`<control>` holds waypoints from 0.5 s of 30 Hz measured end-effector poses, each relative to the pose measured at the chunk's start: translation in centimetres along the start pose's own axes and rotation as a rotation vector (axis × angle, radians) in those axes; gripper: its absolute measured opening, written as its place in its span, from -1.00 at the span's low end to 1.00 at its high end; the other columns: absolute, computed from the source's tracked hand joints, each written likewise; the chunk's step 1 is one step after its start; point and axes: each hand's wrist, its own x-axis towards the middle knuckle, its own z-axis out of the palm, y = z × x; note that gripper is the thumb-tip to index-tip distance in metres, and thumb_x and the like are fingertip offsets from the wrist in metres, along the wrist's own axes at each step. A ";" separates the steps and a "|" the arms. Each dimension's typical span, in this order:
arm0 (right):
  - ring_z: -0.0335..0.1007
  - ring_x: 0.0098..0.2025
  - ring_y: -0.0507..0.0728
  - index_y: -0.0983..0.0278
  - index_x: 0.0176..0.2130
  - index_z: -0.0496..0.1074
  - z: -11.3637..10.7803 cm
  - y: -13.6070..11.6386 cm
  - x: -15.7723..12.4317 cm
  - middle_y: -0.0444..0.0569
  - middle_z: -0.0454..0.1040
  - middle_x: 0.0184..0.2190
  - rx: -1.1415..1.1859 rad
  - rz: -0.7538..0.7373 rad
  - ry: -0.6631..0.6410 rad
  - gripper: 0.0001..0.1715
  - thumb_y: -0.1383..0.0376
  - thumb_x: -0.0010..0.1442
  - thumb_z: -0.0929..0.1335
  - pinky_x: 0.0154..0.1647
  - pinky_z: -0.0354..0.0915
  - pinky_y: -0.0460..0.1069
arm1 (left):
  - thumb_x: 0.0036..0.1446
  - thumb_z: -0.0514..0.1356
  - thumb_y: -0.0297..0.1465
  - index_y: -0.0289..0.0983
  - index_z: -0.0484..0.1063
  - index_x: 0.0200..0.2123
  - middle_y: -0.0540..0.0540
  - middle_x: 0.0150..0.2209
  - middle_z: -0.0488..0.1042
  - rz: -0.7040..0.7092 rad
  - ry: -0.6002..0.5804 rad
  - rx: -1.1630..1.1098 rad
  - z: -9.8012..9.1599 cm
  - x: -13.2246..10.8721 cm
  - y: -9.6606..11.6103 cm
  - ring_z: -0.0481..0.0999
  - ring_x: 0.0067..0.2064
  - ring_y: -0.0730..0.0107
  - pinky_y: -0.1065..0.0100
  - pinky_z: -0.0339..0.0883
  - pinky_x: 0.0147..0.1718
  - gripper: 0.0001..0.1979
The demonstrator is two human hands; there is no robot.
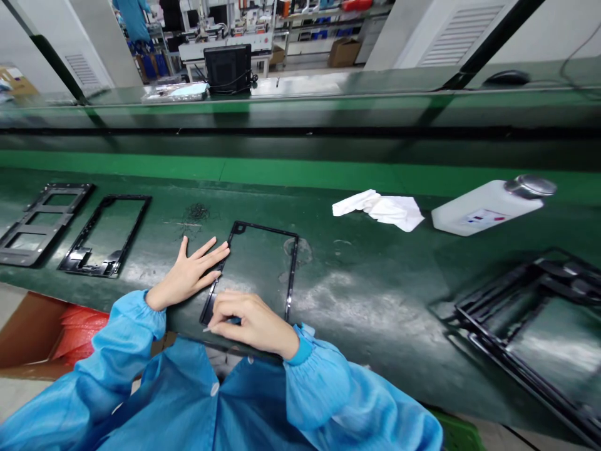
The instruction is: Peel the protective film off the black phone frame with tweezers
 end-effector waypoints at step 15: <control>0.35 -0.15 0.13 0.24 -0.19 0.43 -0.4 0.5 0.1 -0.01 0.38 -0.25 -0.384 0.148 0.487 -0.85 0.26 0.33 0.28 -0.16 0.30 -0.02 | 0.39 -0.08 -0.19 -0.18 0.49 -0.23 0.03 0.36 -0.01 -0.094 0.118 -0.296 -1.0 -0.2 1.3 -0.31 0.41 0.15 -0.22 -0.25 0.27 -0.62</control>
